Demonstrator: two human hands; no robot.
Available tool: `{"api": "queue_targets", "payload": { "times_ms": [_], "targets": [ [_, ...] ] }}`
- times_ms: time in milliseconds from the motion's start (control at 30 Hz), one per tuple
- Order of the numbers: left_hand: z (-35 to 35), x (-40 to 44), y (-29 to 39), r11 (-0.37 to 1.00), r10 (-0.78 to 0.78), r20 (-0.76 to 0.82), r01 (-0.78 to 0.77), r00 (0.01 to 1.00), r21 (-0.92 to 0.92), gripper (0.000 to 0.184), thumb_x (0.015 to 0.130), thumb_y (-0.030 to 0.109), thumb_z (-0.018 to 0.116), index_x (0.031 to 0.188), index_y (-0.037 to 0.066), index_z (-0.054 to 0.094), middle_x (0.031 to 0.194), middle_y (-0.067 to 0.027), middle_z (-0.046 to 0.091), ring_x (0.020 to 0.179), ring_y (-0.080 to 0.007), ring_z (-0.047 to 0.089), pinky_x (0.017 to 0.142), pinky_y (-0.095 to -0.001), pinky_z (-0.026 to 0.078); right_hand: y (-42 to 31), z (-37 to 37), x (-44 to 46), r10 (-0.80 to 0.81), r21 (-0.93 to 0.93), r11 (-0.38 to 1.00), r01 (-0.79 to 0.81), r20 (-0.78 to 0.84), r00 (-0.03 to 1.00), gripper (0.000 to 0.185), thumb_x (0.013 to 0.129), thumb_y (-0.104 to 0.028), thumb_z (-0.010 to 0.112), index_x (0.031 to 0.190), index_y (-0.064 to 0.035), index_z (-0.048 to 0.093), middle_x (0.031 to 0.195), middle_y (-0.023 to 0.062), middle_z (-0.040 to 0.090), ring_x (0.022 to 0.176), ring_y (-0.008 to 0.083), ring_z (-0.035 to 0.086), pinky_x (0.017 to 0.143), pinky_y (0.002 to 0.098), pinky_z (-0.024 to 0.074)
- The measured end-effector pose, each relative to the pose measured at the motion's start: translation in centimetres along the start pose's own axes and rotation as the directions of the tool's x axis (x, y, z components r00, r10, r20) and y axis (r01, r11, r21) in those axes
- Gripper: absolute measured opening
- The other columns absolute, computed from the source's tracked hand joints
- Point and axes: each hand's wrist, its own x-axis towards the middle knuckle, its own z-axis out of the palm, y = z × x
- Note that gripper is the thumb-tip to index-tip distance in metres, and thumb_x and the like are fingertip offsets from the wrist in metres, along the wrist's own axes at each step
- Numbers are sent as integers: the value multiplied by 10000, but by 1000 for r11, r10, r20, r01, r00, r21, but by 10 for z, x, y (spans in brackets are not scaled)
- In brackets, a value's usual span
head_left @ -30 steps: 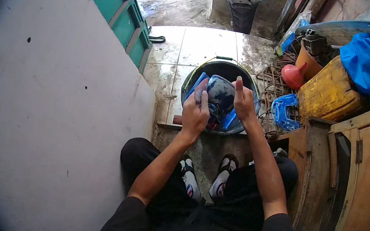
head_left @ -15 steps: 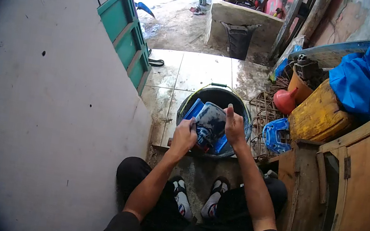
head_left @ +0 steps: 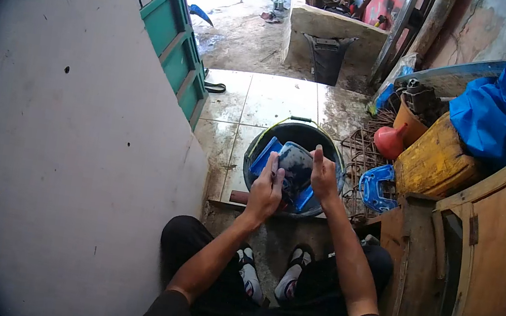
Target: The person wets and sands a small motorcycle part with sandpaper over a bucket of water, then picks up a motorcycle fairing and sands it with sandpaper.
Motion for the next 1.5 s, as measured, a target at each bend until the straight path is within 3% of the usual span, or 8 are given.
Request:
{"api": "queue_targets", "payload": {
  "times_ms": [400,600,733,867,1000,1133,1267,1500],
  "targets": [
    [-17,14,9,929,-362,173,370,916,-12,522,1050,294,464,1466,-17,408,1377,-295,531,1300,-396,516,1045,-419,423,-13,1,-2,-18,-30,999,18,7,1000,669,1062,-518,373,732,49,504,549,103,393,562,153,377,545,392,357],
    [-5,8,5,988,156,-25,-156,988,-5,523,1050,341,430,1441,-5,455,1311,-306,570,1159,-432,604,973,-458,467,-22,-3,-4,5,-36,999,-5,-4,1000,664,1068,-506,365,738,52,508,550,102,399,562,145,374,541,394,354],
    [-20,24,4,922,-387,183,384,904,54,502,1050,333,428,1428,6,476,1317,-300,569,1174,-464,573,990,-457,457,-16,1,-3,-14,-22,1000,15,13,1000,664,1066,-508,367,739,52,508,548,101,398,554,146,369,537,391,354],
    [-6,9,6,991,121,-64,-124,991,-41,479,1046,346,435,1321,-18,581,1164,-325,635,1130,-483,588,979,-482,454,-13,3,-4,-35,13,999,36,-61,998,667,1065,-511,370,729,50,502,545,98,392,552,140,368,535,383,356],
    [-23,31,-5,764,-643,280,619,712,180,469,1049,328,426,1371,8,545,1270,-255,618,1189,-453,569,1095,-472,367,-11,3,-1,-18,-39,999,18,3,1000,669,1064,-517,368,737,49,511,553,91,409,572,141,397,554,382,380],
    [-12,9,12,998,-54,9,55,998,-38,521,1054,388,382,1329,-9,577,1191,-309,634,1162,-475,577,1019,-471,433,-22,-3,-2,9,-30,1000,-9,-22,1000,668,1060,-520,381,749,56,516,560,96,414,580,137,399,556,376,380],
    [-20,19,2,884,-464,171,466,869,31,468,1048,316,423,1363,-5,553,1337,-293,563,1266,-413,532,1070,-422,406,-12,5,-1,17,-31,999,-16,21,1000,662,1059,-519,383,748,49,523,563,105,427,584,136,409,559,374,386],
    [-16,20,8,981,-187,112,192,976,-29,473,1053,314,402,1353,-17,557,1311,-289,581,1217,-421,570,1034,-403,432,-18,1,-1,13,-36,999,-13,18,1000,652,1063,-502,388,734,44,528,560,107,437,563,141,413,544,388,378]
  ]
}}
